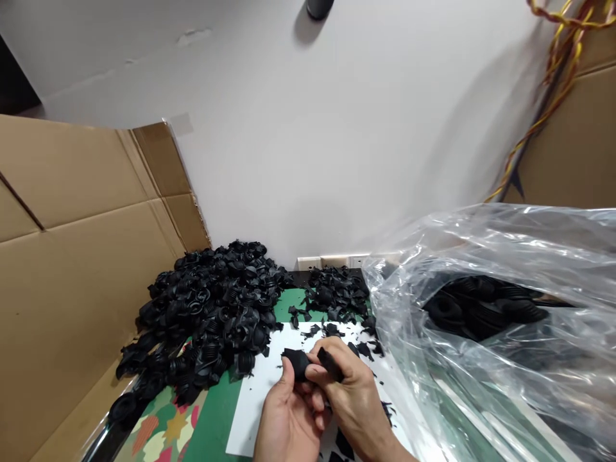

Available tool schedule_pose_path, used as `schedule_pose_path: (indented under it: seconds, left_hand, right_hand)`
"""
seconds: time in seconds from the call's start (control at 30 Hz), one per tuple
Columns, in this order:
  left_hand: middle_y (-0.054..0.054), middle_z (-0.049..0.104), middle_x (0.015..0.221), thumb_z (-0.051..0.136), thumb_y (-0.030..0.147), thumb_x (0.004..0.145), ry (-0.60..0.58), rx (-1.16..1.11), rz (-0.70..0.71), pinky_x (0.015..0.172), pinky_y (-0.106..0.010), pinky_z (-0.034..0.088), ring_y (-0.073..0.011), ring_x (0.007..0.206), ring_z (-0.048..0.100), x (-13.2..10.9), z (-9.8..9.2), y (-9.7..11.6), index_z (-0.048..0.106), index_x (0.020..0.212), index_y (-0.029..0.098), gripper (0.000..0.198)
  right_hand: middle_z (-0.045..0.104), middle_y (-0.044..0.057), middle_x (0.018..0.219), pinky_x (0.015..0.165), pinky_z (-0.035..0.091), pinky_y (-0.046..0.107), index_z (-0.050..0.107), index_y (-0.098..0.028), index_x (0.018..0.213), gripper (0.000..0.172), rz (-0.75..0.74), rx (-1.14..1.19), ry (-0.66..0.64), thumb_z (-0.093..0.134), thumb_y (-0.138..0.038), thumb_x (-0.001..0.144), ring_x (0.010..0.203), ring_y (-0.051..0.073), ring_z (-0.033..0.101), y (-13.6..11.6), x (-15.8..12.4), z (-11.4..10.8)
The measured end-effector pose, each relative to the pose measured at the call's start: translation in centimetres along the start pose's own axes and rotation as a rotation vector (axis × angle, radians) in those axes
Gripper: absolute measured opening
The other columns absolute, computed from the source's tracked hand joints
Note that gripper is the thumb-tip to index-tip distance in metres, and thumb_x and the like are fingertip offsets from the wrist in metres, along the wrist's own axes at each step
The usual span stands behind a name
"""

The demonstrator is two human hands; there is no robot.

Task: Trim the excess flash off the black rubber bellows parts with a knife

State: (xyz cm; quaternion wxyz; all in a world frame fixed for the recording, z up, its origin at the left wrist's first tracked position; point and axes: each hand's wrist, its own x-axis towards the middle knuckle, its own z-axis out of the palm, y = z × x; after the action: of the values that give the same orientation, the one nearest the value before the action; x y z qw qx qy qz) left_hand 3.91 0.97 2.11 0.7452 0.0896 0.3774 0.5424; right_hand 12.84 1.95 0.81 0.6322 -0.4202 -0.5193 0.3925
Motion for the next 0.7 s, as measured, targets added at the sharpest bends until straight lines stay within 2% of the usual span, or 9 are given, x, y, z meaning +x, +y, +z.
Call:
schedule_pose_path:
  seconds: [0.07,0.13,0.2,0.27,0.43,0.53,0.6,0.63,0.7]
  left_hand:
    - [0.0,0.053,0.049,0.065,0.041,0.074,-0.04,0.056,0.049,0.037,-0.018,0.03,-0.0085,0.041,0.046,0.2,-0.4,-0.5,0.066,0.068,0.008,0.034]
    - [0.0,0.056,0.053,0.078,0.037,0.059,-0.041,0.138,0.154,0.038,-0.018,0.028,-0.0075,0.044,0.045,0.3,-0.4,-0.5,0.067,0.067,0.009,0.031]
    - [0.001,0.057,0.053,0.084,0.033,0.049,-0.018,0.216,0.239,0.039,-0.018,0.028,-0.006,0.043,0.043,0.2,-0.2,0.1,0.067,0.063,0.01,0.032]
    - [0.001,0.056,0.05,0.085,0.034,0.046,-0.022,0.289,0.264,0.04,-0.017,0.029,-0.0048,0.041,0.042,0.1,0.2,1.0,0.067,0.058,0.01,0.032]
    - [0.0,0.056,0.048,0.085,0.031,0.047,-0.117,0.383,0.157,0.038,-0.017,0.024,-0.0019,0.036,0.037,-0.7,0.2,3.2,0.069,0.057,0.007,0.031]
    - [-0.001,0.058,0.049,0.084,0.031,0.049,-0.094,0.37,0.13,0.04,-0.017,0.025,-0.0019,0.037,0.038,-1.4,-1.0,3.0,0.069,0.06,0.007,0.03]
    - [-0.001,0.058,0.047,0.084,0.033,0.049,-0.082,0.4,0.102,0.04,-0.018,0.024,-0.0032,0.036,0.039,-1.9,-2.0,2.2,0.068,0.058,0.009,0.03]
    - [0.0,0.054,0.04,0.085,0.034,0.045,-0.105,0.446,0.029,0.037,-0.02,0.022,-0.0047,0.033,0.038,-2.0,-2.5,1.7,0.066,0.052,0.009,0.033]
    - [0.0,0.053,0.037,0.086,0.033,0.044,-0.171,0.493,-0.053,0.038,-0.022,0.023,-0.0072,0.033,0.04,-2.2,-3.1,1.0,0.066,0.054,0.009,0.032]
  right_hand:
    - [0.049,0.001,0.068,0.047,0.042,0.023,0.048,-0.021,0.059,0.018,-0.088,-0.081,0.013,0.052,-0.017,0.076,0.058,0.015,0.051,0.4,0.0,-0.2]
    - [0.048,0.0,0.064,0.048,0.038,0.022,0.044,-0.021,0.056,0.021,-0.209,-0.213,-0.01,0.048,-0.011,0.074,0.056,0.013,0.047,0.3,0.3,-0.8]
    - [0.045,-0.002,0.062,0.047,0.035,0.022,0.041,-0.021,0.056,0.022,-0.289,-0.316,-0.06,0.043,-0.006,0.072,0.053,0.012,0.044,-0.2,0.8,-1.4]
    - [0.044,-0.002,0.06,0.047,0.033,0.021,0.039,-0.021,0.056,0.021,-0.299,-0.36,-0.119,0.042,-0.006,0.07,0.052,0.011,0.043,-0.9,1.4,-1.7]
    - [0.043,-0.003,0.056,0.048,0.035,0.021,0.035,-0.022,0.053,0.021,-0.26,-0.334,-0.212,0.044,-0.008,0.067,0.053,0.012,0.044,-2.4,1.9,-1.1]
    - [0.046,-0.002,0.057,0.049,0.037,0.021,0.035,-0.022,0.052,0.02,-0.261,-0.337,-0.229,0.042,-0.01,0.066,0.053,0.012,0.046,-2.1,2.0,-0.8]
    - [0.047,-0.002,0.057,0.049,0.036,0.023,0.037,-0.022,0.053,0.019,-0.246,-0.37,-0.178,0.041,-0.012,0.068,0.053,0.013,0.046,-1.3,2.8,-1.4]
    - [0.047,-0.001,0.058,0.049,0.036,0.024,0.037,-0.022,0.055,0.019,-0.229,-0.397,-0.12,0.039,-0.013,0.071,0.053,0.014,0.045,-0.8,3.4,-1.9]
    - [0.045,-0.001,0.059,0.048,0.034,0.025,0.037,-0.023,0.059,0.018,-0.19,-0.453,0.003,0.04,-0.019,0.076,0.054,0.015,0.043,0.1,4.8,-3.1]
